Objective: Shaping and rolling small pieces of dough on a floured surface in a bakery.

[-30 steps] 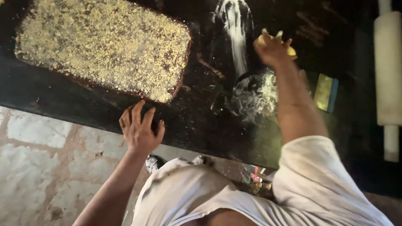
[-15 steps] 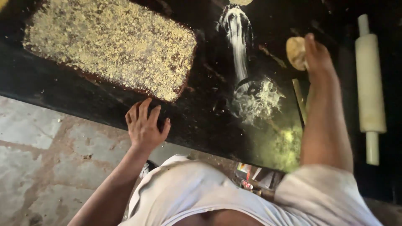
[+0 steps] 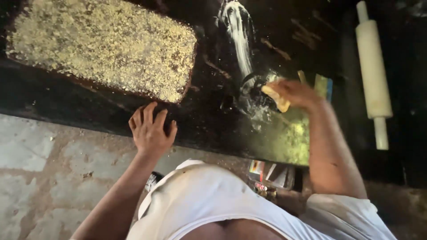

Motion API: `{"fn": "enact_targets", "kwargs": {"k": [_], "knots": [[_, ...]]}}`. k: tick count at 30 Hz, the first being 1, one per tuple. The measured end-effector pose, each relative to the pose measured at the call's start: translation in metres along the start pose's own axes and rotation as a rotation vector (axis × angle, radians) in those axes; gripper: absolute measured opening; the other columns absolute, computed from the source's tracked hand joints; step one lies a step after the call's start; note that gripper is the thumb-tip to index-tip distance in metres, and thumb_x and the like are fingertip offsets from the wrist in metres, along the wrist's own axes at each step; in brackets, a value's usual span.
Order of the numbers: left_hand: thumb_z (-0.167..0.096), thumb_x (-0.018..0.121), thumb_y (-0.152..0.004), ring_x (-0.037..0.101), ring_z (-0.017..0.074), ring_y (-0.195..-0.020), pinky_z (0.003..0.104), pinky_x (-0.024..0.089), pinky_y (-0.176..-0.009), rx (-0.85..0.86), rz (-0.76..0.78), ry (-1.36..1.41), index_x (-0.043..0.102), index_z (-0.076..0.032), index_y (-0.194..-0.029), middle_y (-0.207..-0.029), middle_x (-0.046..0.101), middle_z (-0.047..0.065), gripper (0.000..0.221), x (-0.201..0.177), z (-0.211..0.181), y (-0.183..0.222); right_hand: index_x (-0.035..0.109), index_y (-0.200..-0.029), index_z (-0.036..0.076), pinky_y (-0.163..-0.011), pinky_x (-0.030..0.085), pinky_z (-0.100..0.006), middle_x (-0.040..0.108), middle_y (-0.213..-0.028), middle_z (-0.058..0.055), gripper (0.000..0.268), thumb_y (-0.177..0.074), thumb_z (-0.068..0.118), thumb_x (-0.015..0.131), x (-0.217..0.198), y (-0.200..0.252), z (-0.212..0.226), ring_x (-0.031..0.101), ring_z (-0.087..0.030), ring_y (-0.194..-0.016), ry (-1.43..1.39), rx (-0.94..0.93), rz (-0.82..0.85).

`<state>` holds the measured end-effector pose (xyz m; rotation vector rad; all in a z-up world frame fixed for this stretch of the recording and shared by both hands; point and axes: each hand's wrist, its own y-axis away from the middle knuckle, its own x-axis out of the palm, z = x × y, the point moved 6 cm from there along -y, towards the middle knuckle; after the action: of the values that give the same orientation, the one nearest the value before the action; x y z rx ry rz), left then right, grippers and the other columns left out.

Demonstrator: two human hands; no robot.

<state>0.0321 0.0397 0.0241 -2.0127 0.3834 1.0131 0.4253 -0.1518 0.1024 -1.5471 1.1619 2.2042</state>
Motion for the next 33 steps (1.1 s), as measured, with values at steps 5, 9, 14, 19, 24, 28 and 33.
{"fn": "enact_targets", "kwargs": {"k": [5, 9, 14, 19, 24, 28, 33], "knots": [[-0.036, 0.075, -0.089, 0.047, 0.0403, -0.132, 0.058, 0.037, -0.109, 0.006, -0.031, 0.041, 0.073, -0.011, -0.117, -0.142, 0.055, 0.012, 0.037, 0.003, 0.002, 0.005, 0.069, -0.136, 0.023, -0.092, 0.053, -0.057, 0.075, -0.132, -0.008, 0.049, -0.099, 0.050, 0.053, -0.022, 0.009, -0.007, 0.070, -0.028, -0.108, -0.471, 0.101, -0.234], [-0.038, 0.075, -0.087, 0.047, 0.0407, -0.131, 0.059, 0.037, -0.107, -0.008, 0.023, 0.015, 0.073, -0.012, -0.115, -0.140, 0.055, 0.013, 0.038, -0.002, 0.003, 0.002, 0.079, -0.107, 0.015, -0.081, 0.056, -0.048, 0.077, -0.102, -0.012, 0.032, -0.109, 0.041, 0.060, 0.082, -0.055, -0.032, 0.071, -0.032, -0.091, 0.033, -0.075, -0.576], [-0.039, 0.074, -0.090, 0.045, 0.0400, -0.134, 0.059, 0.037, -0.110, -0.024, 0.032, 0.010, 0.073, -0.014, -0.117, -0.142, 0.055, 0.012, 0.037, 0.002, -0.002, 0.004, 0.074, -0.109, 0.005, -0.066, 0.060, -0.041, 0.077, -0.088, -0.019, 0.035, -0.103, 0.034, 0.057, 0.070, -0.048, -0.049, 0.076, -0.029, -0.076, -0.432, 0.153, -0.179], [-0.041, 0.073, -0.088, 0.044, 0.0427, -0.132, 0.059, 0.036, -0.107, -0.057, 0.084, -0.071, 0.073, -0.015, -0.115, -0.141, 0.053, 0.014, 0.037, 0.015, 0.005, 0.005, 0.068, -0.124, 0.013, -0.070, 0.064, -0.040, 0.076, -0.102, -0.011, 0.038, -0.097, 0.039, 0.063, 0.042, -0.030, -0.113, 0.077, -0.026, -0.087, -0.829, 0.186, -0.269], [-0.039, 0.074, -0.088, 0.045, 0.0403, -0.134, 0.058, 0.037, -0.109, -0.005, 0.012, -0.019, 0.072, -0.014, -0.115, -0.142, 0.053, 0.013, 0.037, 0.009, 0.003, 0.006, 0.074, -0.117, 0.008, -0.090, 0.053, -0.050, 0.075, -0.107, -0.022, 0.053, -0.111, 0.058, 0.059, 0.063, -0.028, -0.112, 0.072, -0.037, -0.097, -0.109, 0.404, -0.182], [-0.038, 0.074, -0.087, 0.046, 0.0401, -0.133, 0.058, 0.038, -0.108, -0.010, 0.003, -0.012, 0.072, -0.014, -0.114, -0.141, 0.054, 0.012, 0.036, 0.007, 0.001, 0.005, 0.063, -0.120, 0.007, -0.083, 0.055, -0.050, 0.073, -0.110, -0.020, 0.047, -0.089, 0.036, 0.083, 0.064, -0.021, -0.055, 0.069, -0.036, -0.099, -0.252, 0.147, -0.522], [-0.038, 0.075, -0.085, 0.046, 0.0407, -0.132, 0.059, 0.038, -0.108, -0.002, 0.013, 0.004, 0.072, -0.013, -0.114, -0.140, 0.055, 0.013, 0.038, 0.005, -0.001, 0.001, 0.057, -0.122, 0.009, -0.079, 0.062, -0.036, 0.070, -0.110, -0.013, 0.044, -0.085, 0.014, 0.081, -0.021, 0.038, 0.001, 0.070, -0.025, -0.097, -0.687, 0.161, -0.480]]}}
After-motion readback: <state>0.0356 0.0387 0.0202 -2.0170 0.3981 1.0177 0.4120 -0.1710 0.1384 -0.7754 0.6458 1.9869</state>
